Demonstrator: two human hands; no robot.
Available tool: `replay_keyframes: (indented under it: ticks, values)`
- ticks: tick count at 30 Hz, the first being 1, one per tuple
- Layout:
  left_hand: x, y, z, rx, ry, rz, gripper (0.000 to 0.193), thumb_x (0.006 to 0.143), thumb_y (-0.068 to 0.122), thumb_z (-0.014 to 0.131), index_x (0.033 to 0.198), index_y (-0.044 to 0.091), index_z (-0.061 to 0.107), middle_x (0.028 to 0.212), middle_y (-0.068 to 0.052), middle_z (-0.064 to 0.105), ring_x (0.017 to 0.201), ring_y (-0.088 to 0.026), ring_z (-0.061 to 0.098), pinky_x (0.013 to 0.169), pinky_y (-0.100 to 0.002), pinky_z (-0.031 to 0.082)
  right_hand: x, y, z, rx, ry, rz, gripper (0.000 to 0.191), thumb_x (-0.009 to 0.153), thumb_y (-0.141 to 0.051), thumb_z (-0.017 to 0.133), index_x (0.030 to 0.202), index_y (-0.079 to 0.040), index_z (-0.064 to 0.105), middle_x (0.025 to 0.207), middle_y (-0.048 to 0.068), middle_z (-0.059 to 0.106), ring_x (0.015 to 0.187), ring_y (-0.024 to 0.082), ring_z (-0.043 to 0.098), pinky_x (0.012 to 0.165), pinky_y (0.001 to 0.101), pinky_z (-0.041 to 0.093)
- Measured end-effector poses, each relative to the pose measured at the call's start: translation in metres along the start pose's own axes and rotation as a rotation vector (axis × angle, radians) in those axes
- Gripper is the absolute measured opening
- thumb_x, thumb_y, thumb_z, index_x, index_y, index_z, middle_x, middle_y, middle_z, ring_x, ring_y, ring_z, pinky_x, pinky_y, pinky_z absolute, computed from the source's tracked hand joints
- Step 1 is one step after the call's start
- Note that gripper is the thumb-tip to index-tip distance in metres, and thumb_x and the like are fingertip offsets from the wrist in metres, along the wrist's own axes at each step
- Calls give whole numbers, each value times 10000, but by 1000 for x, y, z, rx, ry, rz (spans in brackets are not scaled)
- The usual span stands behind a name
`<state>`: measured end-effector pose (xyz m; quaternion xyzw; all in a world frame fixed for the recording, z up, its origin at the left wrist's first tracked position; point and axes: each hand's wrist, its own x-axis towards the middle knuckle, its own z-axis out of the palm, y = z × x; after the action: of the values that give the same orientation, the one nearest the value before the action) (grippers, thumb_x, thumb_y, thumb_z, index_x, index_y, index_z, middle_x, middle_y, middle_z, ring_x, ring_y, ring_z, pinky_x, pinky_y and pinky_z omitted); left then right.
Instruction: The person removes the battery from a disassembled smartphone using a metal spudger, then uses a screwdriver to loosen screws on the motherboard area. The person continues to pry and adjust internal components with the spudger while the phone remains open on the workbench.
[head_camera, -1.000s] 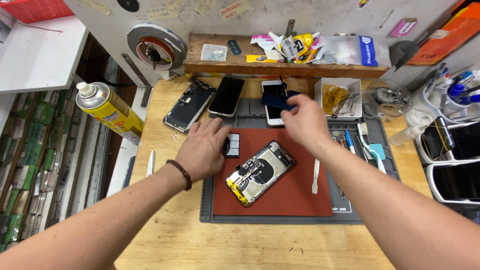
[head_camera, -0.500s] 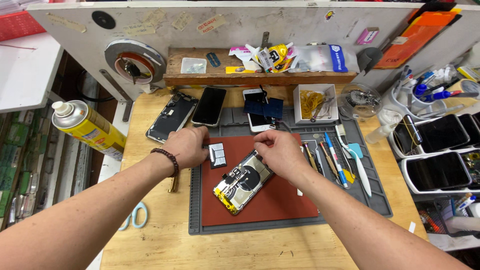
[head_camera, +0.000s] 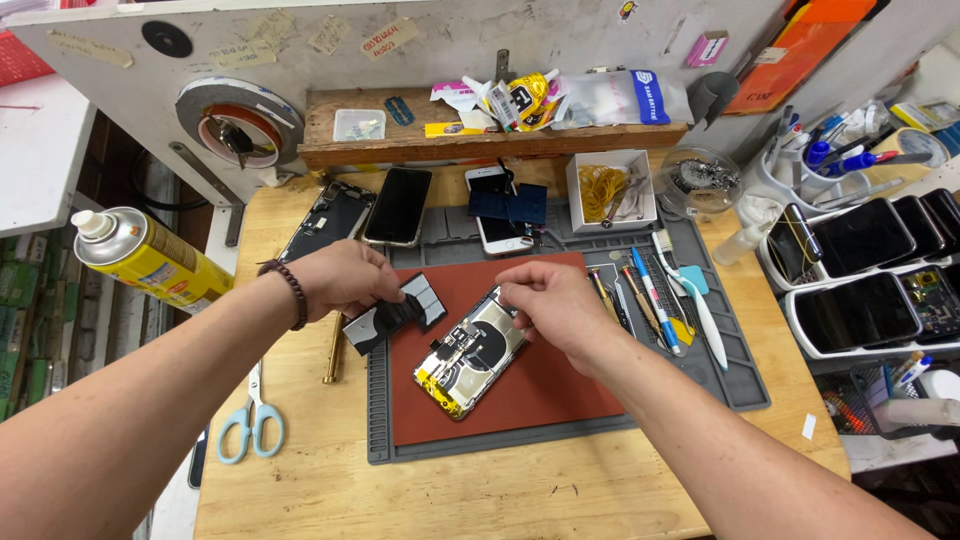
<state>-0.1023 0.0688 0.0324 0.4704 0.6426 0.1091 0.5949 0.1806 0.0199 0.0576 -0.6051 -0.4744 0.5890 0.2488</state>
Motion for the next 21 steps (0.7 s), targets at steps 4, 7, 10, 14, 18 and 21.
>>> replay_keyframes:
  ticks: [4, 7, 10, 14, 18, 21]
  values:
    - [-23, 23, 4, -278, -42, 45, 64, 861, 63, 743, 864, 39, 684, 786, -60, 669, 663, -144, 587, 613, -327, 486, -19, 3, -13, 84, 20, 35, 262, 942, -178, 641, 1141, -39, 738, 904, 10, 729, 691, 90, 603, 598, 255, 496]
    - [-28, 53, 45, -606, -158, 54, 92, 897, 109, 648, 955, 40, 662, 944, -92, 758, 868, -201, 704, 833, -382, 582, -34, 9, -33, 321, 40, 95, 353, 977, -297, 597, 1183, -26, 690, 983, 44, 703, 803, 133, 643, 696, 300, 521]
    - [-19, 83, 112, -854, -352, 45, 171, 908, 125, 634, 1045, 30, 675, 1039, -103, 768, 993, -217, 693, 948, -361, 559, -48, 17, -68, 706, 52, 146, 464, 999, -426, 492, 1237, -50, 625, 1087, 62, 687, 929, 171, 655, 811, 349, 543]
    - [-1, 109, 186, -1001, -539, 10, 163, 935, 126, 646, 1077, 51, 671, 1081, -73, 746, 1030, -183, 681, 942, -345, 540, -64, 36, -126, 781, 89, 3, 375, 1016, -373, 513, 1202, -65, 619, 1106, 47, 676, 988, 180, 644, 861, 364, 542]
    - [18, 120, 242, -960, -598, -51, 178, 935, 147, 644, 1080, 46, 676, 1098, -87, 758, 1036, -184, 680, 928, -338, 538, -84, 59, -172, 684, 185, -57, 219, 994, -205, 616, 1148, -64, 681, 1021, 31, 691, 931, 174, 647, 828, 336, 541]
    - [34, 129, 283, -919, -641, -76, 186, 944, 145, 648, 1098, 42, 672, 1107, -86, 745, 1041, -186, 674, 937, -340, 541, -96, 76, -192, 737, 329, 0, 158, 968, -158, 635, 1083, -64, 690, 979, 41, 716, 904, 178, 662, 799, 323, 543]
